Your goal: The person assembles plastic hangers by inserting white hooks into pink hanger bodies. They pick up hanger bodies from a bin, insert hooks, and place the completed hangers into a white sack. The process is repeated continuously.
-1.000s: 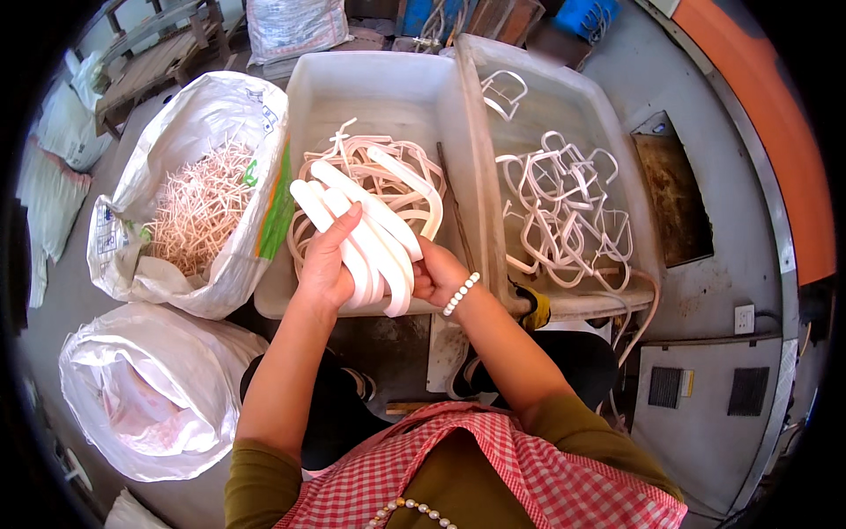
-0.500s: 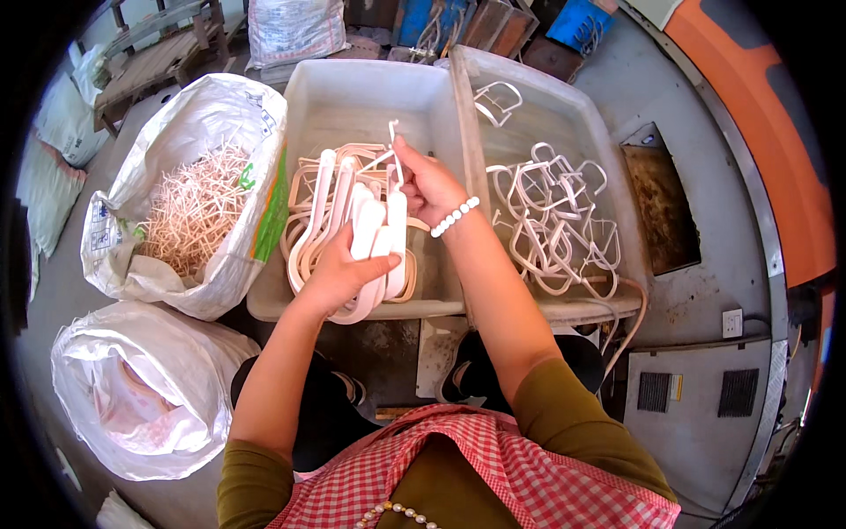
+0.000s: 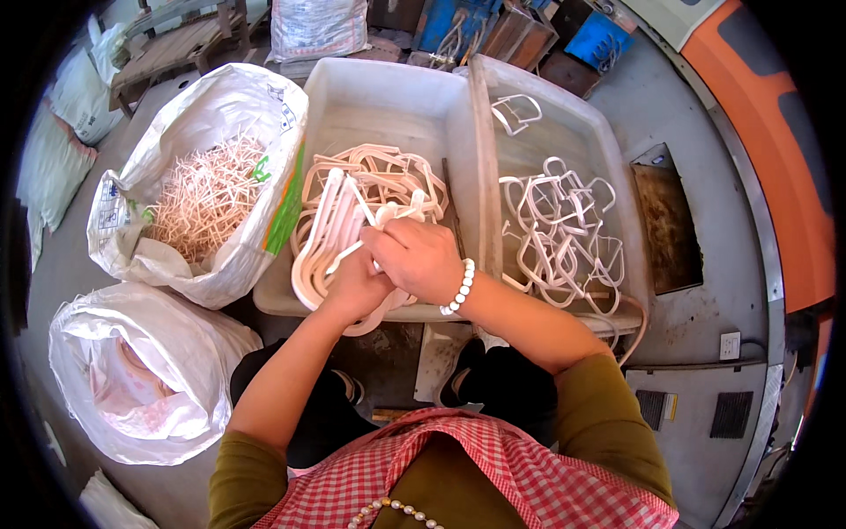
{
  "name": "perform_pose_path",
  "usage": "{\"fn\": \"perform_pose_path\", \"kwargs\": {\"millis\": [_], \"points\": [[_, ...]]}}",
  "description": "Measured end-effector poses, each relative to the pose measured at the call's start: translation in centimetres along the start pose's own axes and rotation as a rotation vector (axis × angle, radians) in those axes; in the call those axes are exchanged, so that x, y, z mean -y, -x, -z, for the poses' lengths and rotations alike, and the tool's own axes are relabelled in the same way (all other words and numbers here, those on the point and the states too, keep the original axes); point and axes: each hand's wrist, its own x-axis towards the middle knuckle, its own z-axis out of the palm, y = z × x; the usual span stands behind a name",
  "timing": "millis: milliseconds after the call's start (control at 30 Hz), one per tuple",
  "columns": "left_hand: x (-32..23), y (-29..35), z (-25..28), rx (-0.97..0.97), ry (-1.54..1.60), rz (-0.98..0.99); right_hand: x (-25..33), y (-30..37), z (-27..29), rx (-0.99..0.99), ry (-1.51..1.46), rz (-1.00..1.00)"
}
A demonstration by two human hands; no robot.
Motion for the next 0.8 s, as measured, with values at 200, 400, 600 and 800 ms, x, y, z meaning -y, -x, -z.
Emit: {"fn": "perform_pose_path", "kwargs": {"millis": [200, 400, 600, 800], "points": [[-0.3, 0.1, 0.8, -0.073, -0.202, 0.044, -1.3, -1.7, 1.0, -0.084, -0.360, -0.671], [-3.1, -0.2, 2.0, 0.026, 0.363, 0.076, -5.4, -0.5, 2.9, -0.243, -0.115, -0.395], [-3.7, 0.1, 1.7, 0.113, 0.258, -0.019, -7.5, -0.2, 2.2, 0.170, 0.093, 0.059], [-4.5, 0.4, 1.7, -0.017, -0.421, -0.060, -8.1, 1.1, 4.4, 0.565, 0.245, 0.043]]}}
